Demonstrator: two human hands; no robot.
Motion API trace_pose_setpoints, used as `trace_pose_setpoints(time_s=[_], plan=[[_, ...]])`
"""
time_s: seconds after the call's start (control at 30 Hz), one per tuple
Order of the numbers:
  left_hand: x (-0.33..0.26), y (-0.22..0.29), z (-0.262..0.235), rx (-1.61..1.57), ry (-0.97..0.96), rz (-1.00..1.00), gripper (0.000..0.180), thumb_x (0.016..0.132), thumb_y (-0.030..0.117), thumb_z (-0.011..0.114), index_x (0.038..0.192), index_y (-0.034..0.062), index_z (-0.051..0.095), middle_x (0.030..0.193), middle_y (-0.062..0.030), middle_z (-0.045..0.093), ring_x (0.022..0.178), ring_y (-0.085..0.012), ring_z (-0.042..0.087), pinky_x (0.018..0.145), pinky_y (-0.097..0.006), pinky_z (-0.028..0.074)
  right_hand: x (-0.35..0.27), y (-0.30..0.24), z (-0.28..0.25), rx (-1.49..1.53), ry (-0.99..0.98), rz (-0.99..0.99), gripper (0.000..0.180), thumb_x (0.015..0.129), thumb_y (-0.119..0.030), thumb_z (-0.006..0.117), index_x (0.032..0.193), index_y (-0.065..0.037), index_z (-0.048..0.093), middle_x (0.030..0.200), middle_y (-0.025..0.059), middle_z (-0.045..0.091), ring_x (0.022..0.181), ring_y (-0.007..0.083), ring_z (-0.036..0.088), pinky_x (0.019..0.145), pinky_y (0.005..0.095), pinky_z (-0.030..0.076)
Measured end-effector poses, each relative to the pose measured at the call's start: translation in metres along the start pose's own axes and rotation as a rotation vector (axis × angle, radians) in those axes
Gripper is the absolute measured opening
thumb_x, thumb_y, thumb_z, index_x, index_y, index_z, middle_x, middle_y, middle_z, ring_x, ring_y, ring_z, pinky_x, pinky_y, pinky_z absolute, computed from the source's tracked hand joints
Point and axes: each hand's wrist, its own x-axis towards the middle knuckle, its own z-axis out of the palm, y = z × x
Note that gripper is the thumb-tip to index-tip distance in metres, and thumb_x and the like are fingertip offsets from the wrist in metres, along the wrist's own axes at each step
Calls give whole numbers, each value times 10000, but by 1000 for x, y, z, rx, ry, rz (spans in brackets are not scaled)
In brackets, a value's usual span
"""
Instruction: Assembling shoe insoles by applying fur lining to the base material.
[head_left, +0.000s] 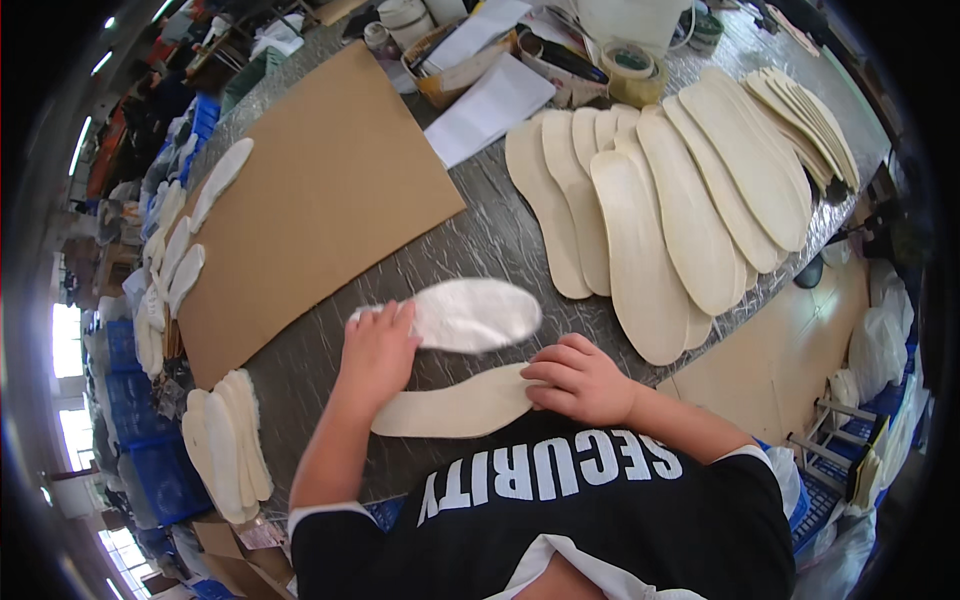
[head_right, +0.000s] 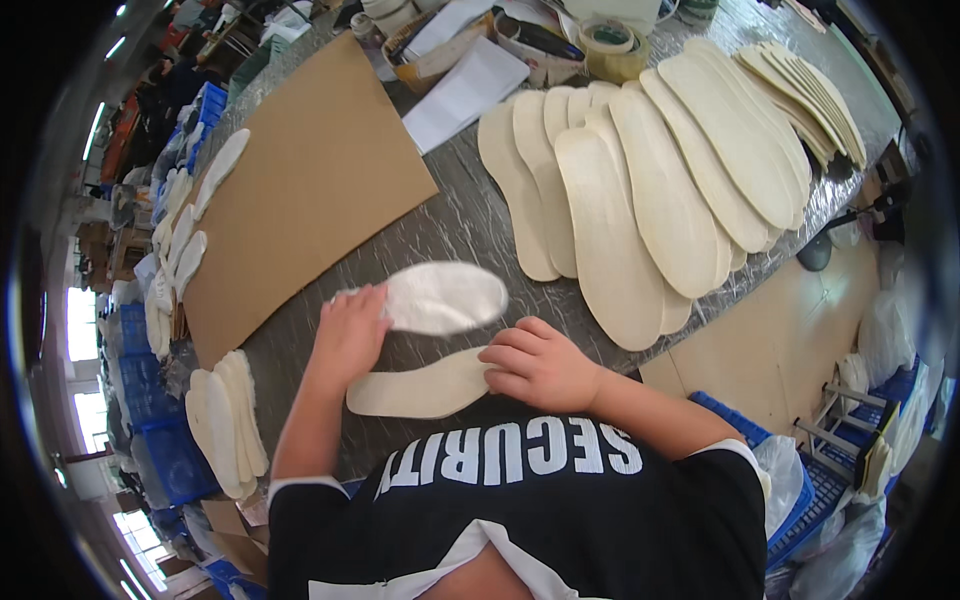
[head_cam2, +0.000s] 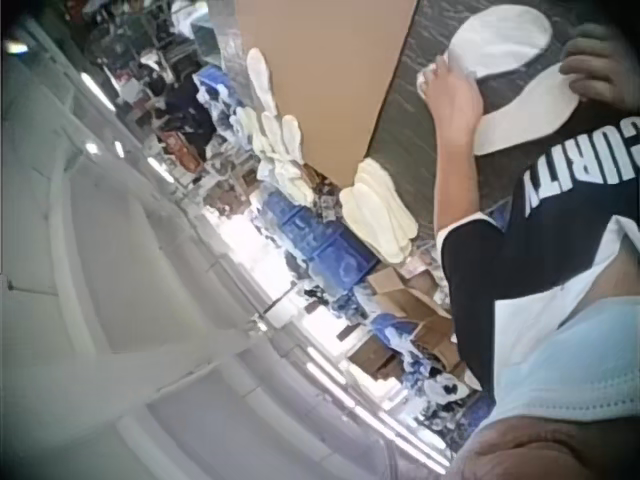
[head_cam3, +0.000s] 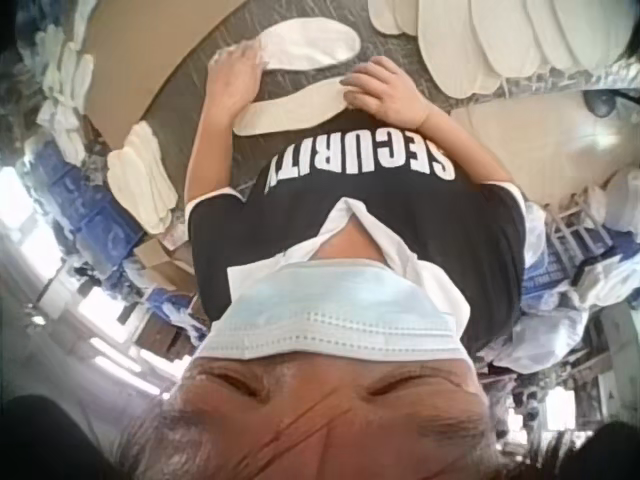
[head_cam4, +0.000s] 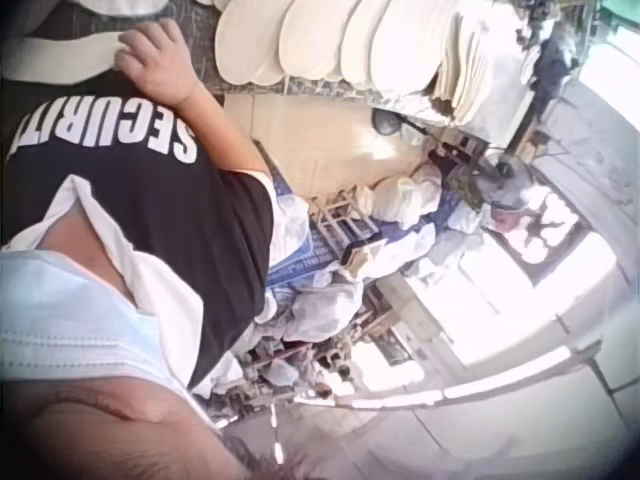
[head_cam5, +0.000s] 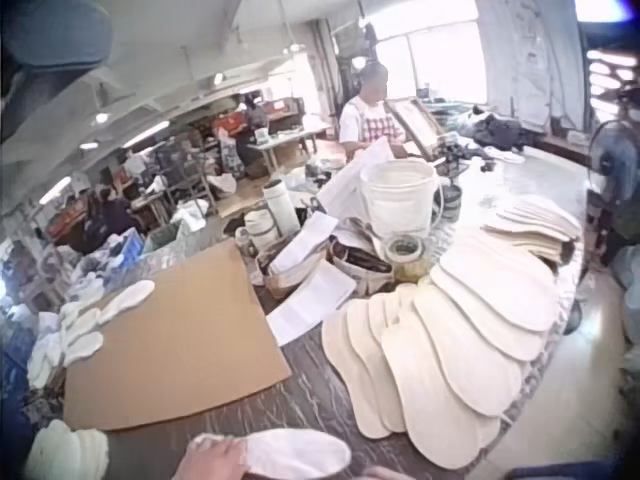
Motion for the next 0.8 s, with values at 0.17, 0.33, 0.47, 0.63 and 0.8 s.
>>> trace_pose_setpoints(time_s=[0.17, 0.33, 0.47, 0.63, 0.8], plan=[[-57, 31, 6, -191, 62, -256, 389, 861, 93, 613, 1234, 6, 551, 1278, -164, 577, 1059, -373, 562, 906, -463, 463, -11, -4, -9, 151, 145, -50, 249, 718, -157, 735, 919, -55, 628, 887, 64, 622, 788, 229, 614, 705, 353, 498], [-65, 25, 14, -196, 232, -199, 270, 801, 16, 640, 1067, -11, 604, 1142, -156, 599, 999, -365, 560, 843, -451, 490, -9, -8, -12, 211, 156, -56, 251, 708, -129, 736, 920, -55, 625, 829, 56, 613, 728, 224, 611, 632, 340, 491], [-79, 21, 5, -428, 377, -130, 253, 788, 83, 702, 1006, -3, 608, 1084, -161, 590, 984, -364, 567, 866, -406, 480, -4, -14, -22, 359, 111, 101, 164, 774, -63, 699, 904, -36, 602, 822, 99, 622, 717, 276, 622, 604, 362, 494], [-97, 51, -32, -906, 89, 246, 329, 827, 132, 737, 1082, 34, 553, 1177, -163, 608, 1110, -294, 587, 922, -364, 467, 16, -22, -25, 550, 88, 533, 67, 901, -63, 625, 933, -6, 608, 834, 161, 634, 729, 344, 628, 656, 386, 511], [-102, 44, -17, -1057, 55, -279, 368, 807, 150, 756, 1070, 11, 540, 1137, -183, 610, 1051, -333, 615, 895, -384, 484, 44, -16, -21, 899, -36, 809, 103, 914, -90, 668, 965, -11, 625, 873, 42, 655, 777, 107, 609, 703, 284, 505]])
